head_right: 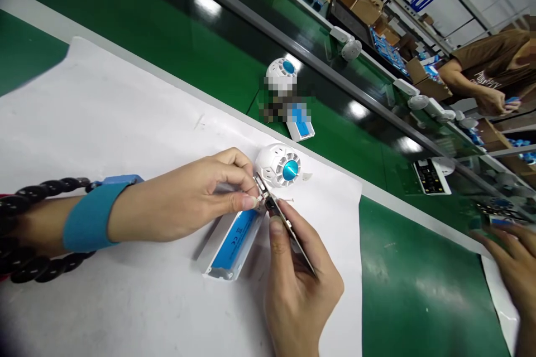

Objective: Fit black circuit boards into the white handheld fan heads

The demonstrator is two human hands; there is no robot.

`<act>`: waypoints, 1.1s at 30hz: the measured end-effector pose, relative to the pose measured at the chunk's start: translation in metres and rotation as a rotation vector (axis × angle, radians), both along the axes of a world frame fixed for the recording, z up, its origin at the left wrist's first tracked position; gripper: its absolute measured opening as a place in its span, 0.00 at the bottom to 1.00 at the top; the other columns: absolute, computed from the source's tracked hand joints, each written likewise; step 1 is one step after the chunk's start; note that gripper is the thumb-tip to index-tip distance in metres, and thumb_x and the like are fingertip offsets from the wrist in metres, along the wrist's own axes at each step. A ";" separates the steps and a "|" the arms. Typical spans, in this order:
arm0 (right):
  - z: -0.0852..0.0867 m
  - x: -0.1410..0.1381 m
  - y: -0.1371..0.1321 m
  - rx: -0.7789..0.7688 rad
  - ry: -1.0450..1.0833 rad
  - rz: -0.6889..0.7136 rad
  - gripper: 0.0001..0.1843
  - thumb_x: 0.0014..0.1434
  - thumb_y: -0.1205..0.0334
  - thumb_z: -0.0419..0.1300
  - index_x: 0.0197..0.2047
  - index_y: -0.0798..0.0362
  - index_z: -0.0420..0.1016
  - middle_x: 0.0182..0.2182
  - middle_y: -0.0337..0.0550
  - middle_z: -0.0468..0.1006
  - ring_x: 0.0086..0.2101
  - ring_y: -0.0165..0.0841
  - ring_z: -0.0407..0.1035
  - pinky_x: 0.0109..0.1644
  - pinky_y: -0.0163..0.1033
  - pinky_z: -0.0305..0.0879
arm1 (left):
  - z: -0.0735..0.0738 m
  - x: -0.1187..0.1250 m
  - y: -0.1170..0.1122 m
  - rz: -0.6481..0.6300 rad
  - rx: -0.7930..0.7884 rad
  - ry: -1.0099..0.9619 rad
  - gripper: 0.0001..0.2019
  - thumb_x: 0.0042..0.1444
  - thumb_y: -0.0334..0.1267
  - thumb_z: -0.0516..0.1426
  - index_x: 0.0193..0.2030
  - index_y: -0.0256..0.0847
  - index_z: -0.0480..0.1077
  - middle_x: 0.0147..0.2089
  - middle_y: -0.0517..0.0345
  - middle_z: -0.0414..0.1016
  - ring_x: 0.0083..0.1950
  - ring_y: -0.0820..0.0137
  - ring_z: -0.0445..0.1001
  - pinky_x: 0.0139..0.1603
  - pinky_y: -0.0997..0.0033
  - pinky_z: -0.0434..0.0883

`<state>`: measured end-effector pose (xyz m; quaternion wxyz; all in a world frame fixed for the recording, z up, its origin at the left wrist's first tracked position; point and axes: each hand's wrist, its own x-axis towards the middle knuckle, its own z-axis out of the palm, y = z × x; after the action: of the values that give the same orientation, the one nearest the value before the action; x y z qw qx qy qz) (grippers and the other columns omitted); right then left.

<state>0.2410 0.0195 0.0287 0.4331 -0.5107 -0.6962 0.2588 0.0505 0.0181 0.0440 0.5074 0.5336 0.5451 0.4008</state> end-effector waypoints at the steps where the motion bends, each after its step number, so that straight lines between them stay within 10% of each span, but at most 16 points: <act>1: 0.001 0.001 -0.002 0.009 0.008 -0.001 0.12 0.59 0.60 0.68 0.47 0.45 0.82 0.41 0.38 0.84 0.40 0.37 0.80 0.45 0.39 0.78 | 0.000 0.000 0.000 -0.002 -0.010 0.000 0.09 0.62 0.41 0.57 0.32 0.44 0.75 0.47 0.62 0.67 0.53 0.66 0.66 0.61 0.58 0.62; 5: 0.019 -0.001 0.026 -0.038 -0.033 0.129 0.13 0.56 0.68 0.68 0.45 0.47 0.83 0.40 0.40 0.84 0.41 0.41 0.80 0.48 0.46 0.79 | -0.001 0.000 0.000 -0.015 -0.019 -0.037 0.08 0.61 0.42 0.58 0.33 0.45 0.76 0.48 0.62 0.65 0.51 0.68 0.67 0.60 0.59 0.62; 12: 0.049 -0.066 0.173 -0.189 -0.333 0.701 0.28 0.50 0.88 0.59 0.22 0.41 0.82 0.32 0.21 0.83 0.53 0.32 0.74 0.66 0.39 0.61 | 0.001 0.000 0.000 -0.010 0.004 -0.093 0.08 0.60 0.38 0.59 0.30 0.41 0.74 0.45 0.63 0.64 0.46 0.73 0.68 0.53 0.67 0.65; 18: 0.024 -0.033 0.075 -0.072 -0.083 0.352 0.08 0.57 0.68 0.66 0.31 0.46 0.84 0.32 0.35 0.85 0.37 0.40 0.81 0.46 0.45 0.80 | 0.001 0.001 0.000 0.022 0.000 -0.150 0.09 0.60 0.37 0.59 0.29 0.40 0.74 0.45 0.63 0.63 0.45 0.75 0.67 0.53 0.71 0.65; 22: 0.007 -0.001 0.011 -0.029 0.120 0.150 0.10 0.58 0.65 0.67 0.45 0.49 0.83 0.42 0.42 0.84 0.42 0.43 0.80 0.52 0.51 0.77 | 0.005 0.002 0.001 0.063 -0.061 -0.177 0.10 0.60 0.35 0.60 0.27 0.39 0.73 0.46 0.62 0.64 0.46 0.75 0.68 0.55 0.70 0.65; 33: -0.005 -0.020 0.008 0.121 0.014 0.005 0.13 0.60 0.63 0.68 0.48 0.43 0.82 0.44 0.35 0.84 0.42 0.36 0.80 0.49 0.40 0.78 | 0.007 0.007 -0.003 0.272 -0.117 -0.215 0.09 0.62 0.38 0.57 0.32 0.40 0.74 0.51 0.60 0.68 0.48 0.71 0.71 0.55 0.64 0.69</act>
<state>0.2208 0.0272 0.0235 0.4675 -0.4799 -0.7087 0.2212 0.0580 0.0152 0.0505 0.5341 0.3784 0.5774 0.4880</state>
